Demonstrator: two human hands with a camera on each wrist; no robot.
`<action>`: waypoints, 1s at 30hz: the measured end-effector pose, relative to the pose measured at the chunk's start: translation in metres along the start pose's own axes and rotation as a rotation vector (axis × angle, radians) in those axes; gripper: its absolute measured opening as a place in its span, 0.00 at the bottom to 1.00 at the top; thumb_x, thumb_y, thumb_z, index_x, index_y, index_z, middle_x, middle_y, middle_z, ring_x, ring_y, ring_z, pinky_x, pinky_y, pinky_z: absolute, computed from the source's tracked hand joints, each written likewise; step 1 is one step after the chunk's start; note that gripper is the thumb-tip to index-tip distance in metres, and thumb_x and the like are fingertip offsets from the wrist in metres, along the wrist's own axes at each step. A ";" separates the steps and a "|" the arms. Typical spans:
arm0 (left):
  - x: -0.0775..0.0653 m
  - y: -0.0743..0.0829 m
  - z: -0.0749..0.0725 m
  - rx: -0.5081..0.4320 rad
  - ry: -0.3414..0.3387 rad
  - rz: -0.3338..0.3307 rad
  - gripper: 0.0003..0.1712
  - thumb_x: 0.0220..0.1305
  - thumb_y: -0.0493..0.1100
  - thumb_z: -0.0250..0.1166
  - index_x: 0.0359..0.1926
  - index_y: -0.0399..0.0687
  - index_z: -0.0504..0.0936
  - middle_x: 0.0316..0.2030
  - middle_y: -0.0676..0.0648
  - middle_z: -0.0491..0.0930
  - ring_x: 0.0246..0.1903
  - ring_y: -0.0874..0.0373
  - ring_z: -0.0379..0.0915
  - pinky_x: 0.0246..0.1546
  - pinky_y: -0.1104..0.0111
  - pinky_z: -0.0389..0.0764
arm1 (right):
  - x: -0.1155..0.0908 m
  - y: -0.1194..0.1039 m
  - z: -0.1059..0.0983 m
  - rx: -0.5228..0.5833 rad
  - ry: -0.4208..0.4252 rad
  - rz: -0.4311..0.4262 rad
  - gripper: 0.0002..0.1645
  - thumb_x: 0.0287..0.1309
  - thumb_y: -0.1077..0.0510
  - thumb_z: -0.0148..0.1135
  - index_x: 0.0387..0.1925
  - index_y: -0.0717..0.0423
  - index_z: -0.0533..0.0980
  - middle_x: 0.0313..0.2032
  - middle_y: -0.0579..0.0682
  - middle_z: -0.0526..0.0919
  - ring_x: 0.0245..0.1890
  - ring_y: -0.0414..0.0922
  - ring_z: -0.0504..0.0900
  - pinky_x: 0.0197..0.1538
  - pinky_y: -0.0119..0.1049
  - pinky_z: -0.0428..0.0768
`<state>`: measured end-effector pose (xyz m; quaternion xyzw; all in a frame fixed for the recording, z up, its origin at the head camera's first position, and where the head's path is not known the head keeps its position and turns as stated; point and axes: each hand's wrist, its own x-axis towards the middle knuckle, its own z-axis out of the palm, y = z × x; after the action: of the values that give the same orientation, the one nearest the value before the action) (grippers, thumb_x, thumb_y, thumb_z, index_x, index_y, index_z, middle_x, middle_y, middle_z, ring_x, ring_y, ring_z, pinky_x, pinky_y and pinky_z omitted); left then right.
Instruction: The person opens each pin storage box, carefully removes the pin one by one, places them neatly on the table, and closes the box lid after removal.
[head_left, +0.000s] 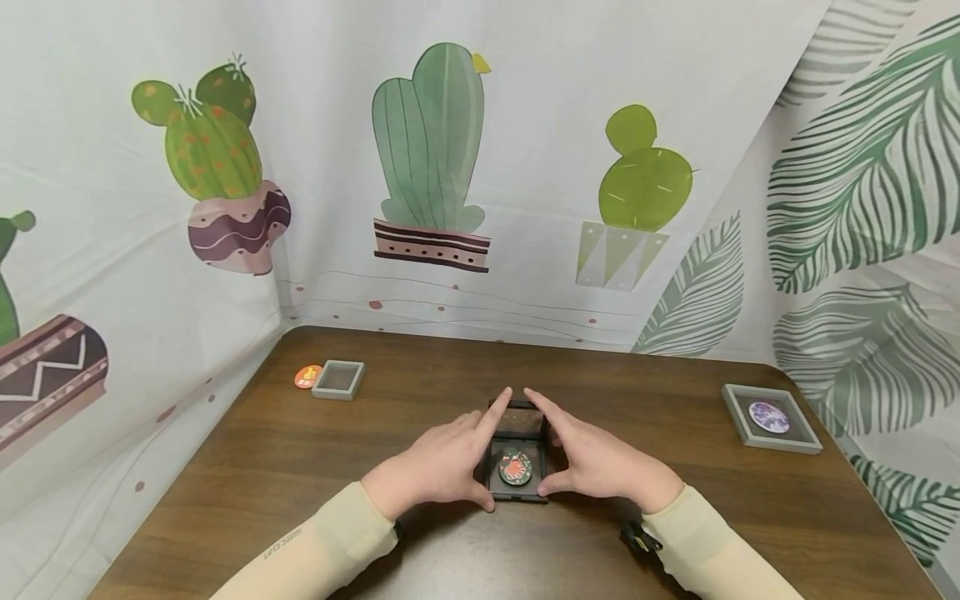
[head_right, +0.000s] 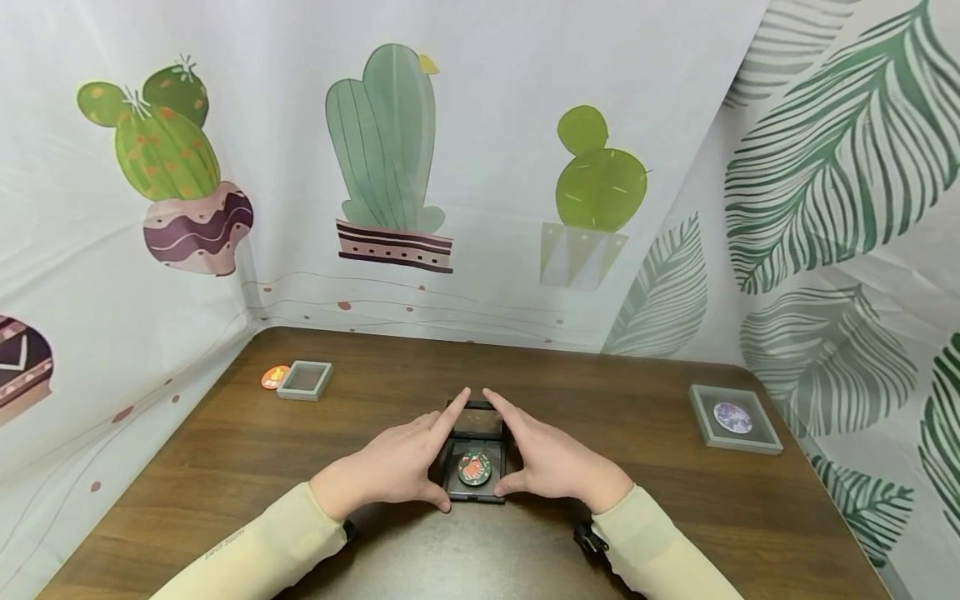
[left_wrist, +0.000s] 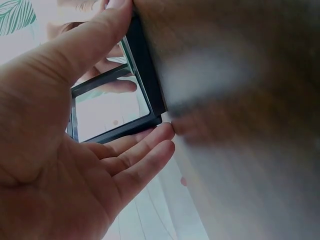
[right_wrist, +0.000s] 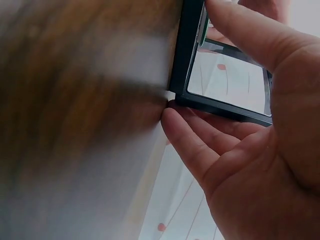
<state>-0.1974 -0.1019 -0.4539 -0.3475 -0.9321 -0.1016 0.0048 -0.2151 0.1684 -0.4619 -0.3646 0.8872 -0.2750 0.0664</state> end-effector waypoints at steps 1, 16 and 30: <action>0.000 0.000 0.000 -0.001 0.000 0.002 0.89 0.30 0.71 0.79 0.76 0.55 0.22 0.59 0.37 0.71 0.56 0.47 0.71 0.48 0.57 0.78 | 0.000 0.000 0.000 -0.001 0.001 -0.002 0.76 0.44 0.42 0.78 0.77 0.32 0.32 0.68 0.50 0.63 0.48 0.42 0.78 0.48 0.37 0.78; -0.001 0.001 -0.001 -0.004 -0.010 0.000 0.89 0.30 0.72 0.79 0.76 0.56 0.21 0.59 0.36 0.71 0.58 0.44 0.69 0.48 0.56 0.78 | -0.001 -0.002 -0.003 -0.103 0.015 -0.015 0.71 0.49 0.41 0.75 0.78 0.33 0.33 0.72 0.43 0.58 0.53 0.39 0.76 0.52 0.39 0.76; -0.001 0.000 0.000 -0.014 -0.016 0.001 0.89 0.31 0.71 0.79 0.76 0.56 0.20 0.60 0.35 0.70 0.58 0.45 0.69 0.48 0.57 0.78 | -0.001 -0.003 -0.003 -0.090 0.010 -0.022 0.74 0.45 0.41 0.77 0.78 0.35 0.32 0.71 0.48 0.61 0.54 0.41 0.75 0.52 0.39 0.76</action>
<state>-0.1971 -0.1026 -0.4543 -0.3490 -0.9312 -0.1055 -0.0049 -0.2135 0.1680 -0.4577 -0.3753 0.8950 -0.2375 0.0424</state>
